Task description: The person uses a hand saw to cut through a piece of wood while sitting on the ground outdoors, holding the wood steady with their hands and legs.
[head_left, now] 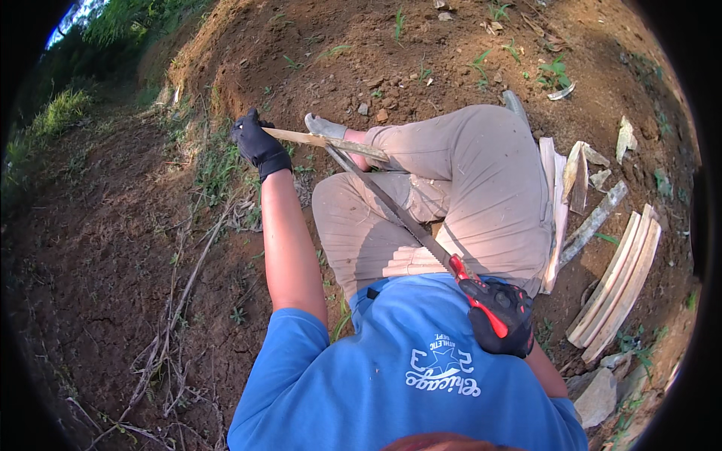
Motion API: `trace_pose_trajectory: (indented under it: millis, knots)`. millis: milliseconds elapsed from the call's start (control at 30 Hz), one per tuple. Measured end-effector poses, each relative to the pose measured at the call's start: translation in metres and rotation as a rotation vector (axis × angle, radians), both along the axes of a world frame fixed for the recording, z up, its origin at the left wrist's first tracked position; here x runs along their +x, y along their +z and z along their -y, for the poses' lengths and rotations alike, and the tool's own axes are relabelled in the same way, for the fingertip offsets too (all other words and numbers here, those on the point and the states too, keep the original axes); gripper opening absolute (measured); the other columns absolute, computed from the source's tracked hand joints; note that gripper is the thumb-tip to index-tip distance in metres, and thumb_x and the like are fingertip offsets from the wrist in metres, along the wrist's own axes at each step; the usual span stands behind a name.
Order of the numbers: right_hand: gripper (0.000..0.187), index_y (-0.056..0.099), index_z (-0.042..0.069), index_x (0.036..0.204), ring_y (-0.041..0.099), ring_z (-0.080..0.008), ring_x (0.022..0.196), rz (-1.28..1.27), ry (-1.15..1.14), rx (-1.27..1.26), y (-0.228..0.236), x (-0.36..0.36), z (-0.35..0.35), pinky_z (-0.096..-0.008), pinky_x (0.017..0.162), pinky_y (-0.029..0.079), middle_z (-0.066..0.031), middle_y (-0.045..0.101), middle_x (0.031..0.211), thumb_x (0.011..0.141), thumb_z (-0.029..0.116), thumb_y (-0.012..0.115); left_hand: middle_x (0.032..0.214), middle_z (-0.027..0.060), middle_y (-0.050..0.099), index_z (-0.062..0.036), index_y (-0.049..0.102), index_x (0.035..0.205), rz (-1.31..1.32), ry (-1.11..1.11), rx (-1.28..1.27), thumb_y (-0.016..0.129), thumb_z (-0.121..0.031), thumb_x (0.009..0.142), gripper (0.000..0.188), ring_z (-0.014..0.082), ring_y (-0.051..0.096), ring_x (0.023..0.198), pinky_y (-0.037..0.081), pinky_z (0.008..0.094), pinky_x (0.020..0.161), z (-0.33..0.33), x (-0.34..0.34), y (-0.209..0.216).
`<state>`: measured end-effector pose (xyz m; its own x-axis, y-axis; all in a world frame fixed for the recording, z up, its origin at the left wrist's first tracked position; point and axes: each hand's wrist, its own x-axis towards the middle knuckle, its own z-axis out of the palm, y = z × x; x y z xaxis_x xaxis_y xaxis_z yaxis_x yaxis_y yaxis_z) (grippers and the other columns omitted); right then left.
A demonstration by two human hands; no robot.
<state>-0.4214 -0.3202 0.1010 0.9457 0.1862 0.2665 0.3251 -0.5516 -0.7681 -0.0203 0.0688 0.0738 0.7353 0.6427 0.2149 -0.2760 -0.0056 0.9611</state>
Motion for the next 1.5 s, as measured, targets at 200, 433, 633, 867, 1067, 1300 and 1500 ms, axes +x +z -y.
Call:
trace_pose_trajectory:
  millis: [200,433,633,867,1067,1300,1500]
  knots:
    - [0.034,0.076,0.005,0.114,0.074,-0.0316,0.083,-0.029,0.036,0.069,-0.009,0.002,-0.005,-0.0447,0.08,0.059,-0.0123,0.077,0.099,0.08,0.009,0.08,0.07,0.0073,0.058,-0.0076,0.057,0.09,-0.002,-0.034,0.074,0.075,-0.019,0.089,0.022,0.0215,0.058,0.061,0.048,0.0381,0.06,0.002,-0.003,-0.001]
    - [0.031,0.072,-0.002,0.123,0.071,-0.03,0.081,-0.115,-0.27,0.32,-0.013,0.016,-0.015,-0.0375,0.079,0.057,-0.0155,0.077,0.111,0.094,0.01,0.069,0.074,0.0052,0.058,-0.0093,0.053,0.098,0.0,-0.04,0.062,0.075,-0.017,0.089,0.026,0.0191,0.059,0.067,0.048,0.0361,0.065,0.009,-0.016,0.002]
    - [0.033,0.07,-0.007,0.127,0.075,-0.0269,0.086,-0.381,-0.388,0.504,-0.029,0.014,-0.007,-0.038,0.078,0.058,-0.018,0.078,0.11,0.098,0.005,0.058,0.074,0.006,0.058,-0.0094,0.051,0.1,0.029,-0.018,0.06,0.075,-0.018,0.09,0.027,0.0194,0.058,0.066,0.049,0.0362,0.065,0.007,-0.021,0.0]
    - [0.041,0.074,-0.001,0.126,0.072,-0.0311,0.078,0.021,0.02,-0.007,0.003,-0.001,0.01,-0.0413,0.071,0.057,-0.0148,0.076,0.097,0.086,0.006,0.067,0.074,0.0077,0.058,-0.0072,0.053,0.096,0.043,-0.001,-0.008,0.074,-0.017,0.091,0.024,0.0206,0.059,0.065,0.049,0.0372,0.064,0.004,-0.014,-0.002]
    - [0.043,0.076,0.001,0.122,0.072,-0.0313,0.078,0.08,0.055,-0.01,-0.008,-0.004,0.01,-0.0433,0.07,0.057,-0.0137,0.074,0.094,0.08,0.01,0.073,0.073,0.0082,0.057,-0.0068,0.055,0.09,0.009,-0.015,-0.024,0.071,-0.017,0.093,0.019,0.0218,0.059,0.062,0.051,0.0389,0.061,-0.007,-0.006,-0.003]
    - [0.033,0.078,0.004,0.112,0.07,-0.0308,0.073,0.103,-0.016,-0.059,-0.008,-0.001,0.002,-0.0434,0.066,0.055,-0.0117,0.072,0.09,0.079,0.011,0.076,0.074,0.0085,0.058,-0.0073,0.055,0.094,0.005,-0.058,-0.027,0.073,-0.015,0.09,0.02,0.0218,0.061,0.066,0.053,0.0388,0.063,-0.008,-0.007,-0.003]
    - [0.03,0.077,0.003,0.112,0.069,-0.0299,0.075,0.096,0.004,-0.006,-0.009,0.005,-0.012,-0.0439,0.065,0.054,-0.0133,0.072,0.092,0.082,0.007,0.074,0.075,0.0092,0.059,-0.0072,0.054,0.098,0.008,-0.047,0.067,0.076,-0.017,0.087,0.026,0.0228,0.061,0.067,0.051,0.0382,0.066,0.017,-0.017,0.0]
